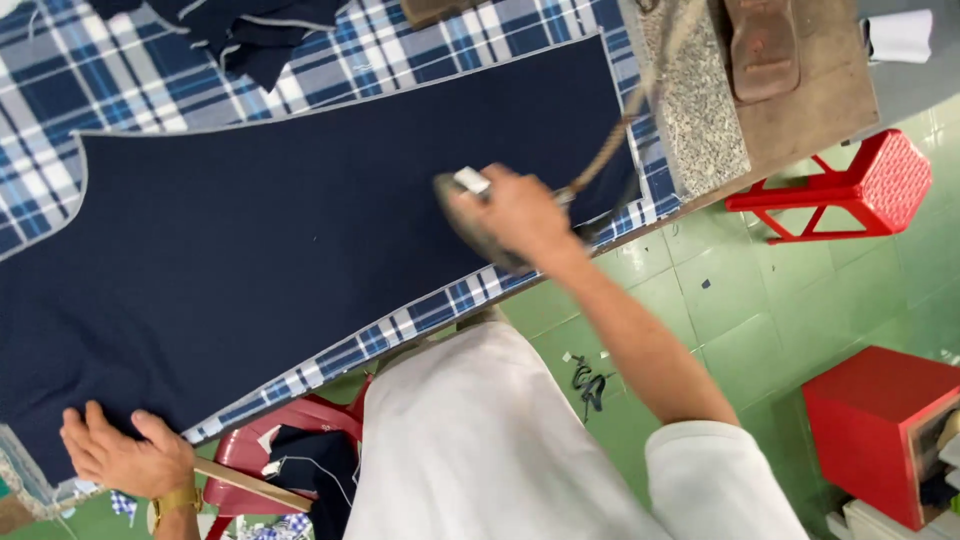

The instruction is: The person irons a dark blue garment on a plaid-covered table using a steam iron. They smooth the fabric with their hands, use a small rectangular pressing block on specific areas, and repeatedly move the iron across the surface to remove wrinkles.

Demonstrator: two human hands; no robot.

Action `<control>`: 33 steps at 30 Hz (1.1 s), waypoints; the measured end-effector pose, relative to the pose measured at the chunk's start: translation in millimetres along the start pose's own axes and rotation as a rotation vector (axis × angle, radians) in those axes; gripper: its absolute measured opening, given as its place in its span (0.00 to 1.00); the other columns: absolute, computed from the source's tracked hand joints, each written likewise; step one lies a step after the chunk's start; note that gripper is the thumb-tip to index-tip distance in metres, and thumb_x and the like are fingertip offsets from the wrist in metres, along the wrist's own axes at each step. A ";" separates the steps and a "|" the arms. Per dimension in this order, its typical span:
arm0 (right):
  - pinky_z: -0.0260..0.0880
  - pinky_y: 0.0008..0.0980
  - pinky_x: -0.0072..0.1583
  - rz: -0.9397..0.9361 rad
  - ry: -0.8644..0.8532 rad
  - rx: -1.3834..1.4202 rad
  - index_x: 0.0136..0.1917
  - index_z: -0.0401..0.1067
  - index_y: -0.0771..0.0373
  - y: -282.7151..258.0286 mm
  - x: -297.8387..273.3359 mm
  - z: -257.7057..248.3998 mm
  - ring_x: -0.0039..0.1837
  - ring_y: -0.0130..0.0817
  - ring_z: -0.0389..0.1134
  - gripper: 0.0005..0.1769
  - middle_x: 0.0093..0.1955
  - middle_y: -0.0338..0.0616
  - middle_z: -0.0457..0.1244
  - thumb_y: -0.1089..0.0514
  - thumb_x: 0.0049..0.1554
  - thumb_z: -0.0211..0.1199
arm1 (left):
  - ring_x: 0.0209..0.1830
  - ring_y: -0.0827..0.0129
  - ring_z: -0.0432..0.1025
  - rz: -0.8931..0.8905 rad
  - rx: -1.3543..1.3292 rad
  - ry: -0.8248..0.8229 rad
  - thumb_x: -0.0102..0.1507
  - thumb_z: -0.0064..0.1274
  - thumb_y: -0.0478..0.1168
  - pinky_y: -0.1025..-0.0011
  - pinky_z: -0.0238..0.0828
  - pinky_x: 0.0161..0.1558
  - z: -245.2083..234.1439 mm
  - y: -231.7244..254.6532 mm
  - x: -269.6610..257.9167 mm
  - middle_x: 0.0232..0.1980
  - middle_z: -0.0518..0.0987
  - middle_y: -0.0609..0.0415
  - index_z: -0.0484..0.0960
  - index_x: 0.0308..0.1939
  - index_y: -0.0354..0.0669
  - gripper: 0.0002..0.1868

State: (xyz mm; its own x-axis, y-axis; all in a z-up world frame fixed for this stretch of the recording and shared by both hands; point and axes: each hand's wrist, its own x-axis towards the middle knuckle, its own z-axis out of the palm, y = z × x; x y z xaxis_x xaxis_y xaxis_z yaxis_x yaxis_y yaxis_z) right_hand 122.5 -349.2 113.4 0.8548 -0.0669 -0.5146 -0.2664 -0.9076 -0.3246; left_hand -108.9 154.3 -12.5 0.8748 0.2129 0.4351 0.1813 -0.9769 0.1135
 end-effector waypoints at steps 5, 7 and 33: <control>0.69 0.57 0.52 0.097 0.220 0.042 0.53 0.71 0.64 123.2 45.2 -56.2 0.51 0.61 0.70 0.32 0.49 0.62 0.69 0.30 0.63 0.57 | 0.69 0.31 0.65 0.019 0.023 0.043 0.82 0.37 0.46 0.40 0.57 0.62 8.7 -1.2 -1.1 0.71 0.74 0.23 0.81 0.66 0.13 0.31; 0.71 0.53 0.49 0.165 0.216 0.088 0.52 0.69 0.66 152.9 51.7 -81.0 0.49 0.52 0.70 0.32 0.50 0.58 0.68 0.31 0.65 0.57 | 0.69 0.32 0.65 0.015 0.033 0.056 0.80 0.39 0.43 0.40 0.57 0.62 10.8 -2.8 -2.4 0.70 0.75 0.24 0.81 0.65 0.13 0.29; 0.68 0.42 0.48 -0.076 -0.244 -0.021 0.54 0.74 0.56 45.2 6.7 -52.3 0.49 0.38 0.70 0.31 0.50 0.43 0.70 0.28 0.56 0.56 | 0.73 0.33 0.64 0.007 0.094 0.009 0.84 0.36 0.47 0.41 0.57 0.64 12.4 -10.3 -11.0 0.74 0.74 0.25 0.81 0.68 0.13 0.33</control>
State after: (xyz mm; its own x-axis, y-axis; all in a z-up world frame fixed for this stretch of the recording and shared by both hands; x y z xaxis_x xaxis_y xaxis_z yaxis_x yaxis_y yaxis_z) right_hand 139.4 -412.4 136.8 0.7388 0.1011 -0.6663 -0.1944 -0.9147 -0.3543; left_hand -114.9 161.7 -29.6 0.8723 0.2061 0.4433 0.2173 -0.9758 0.0261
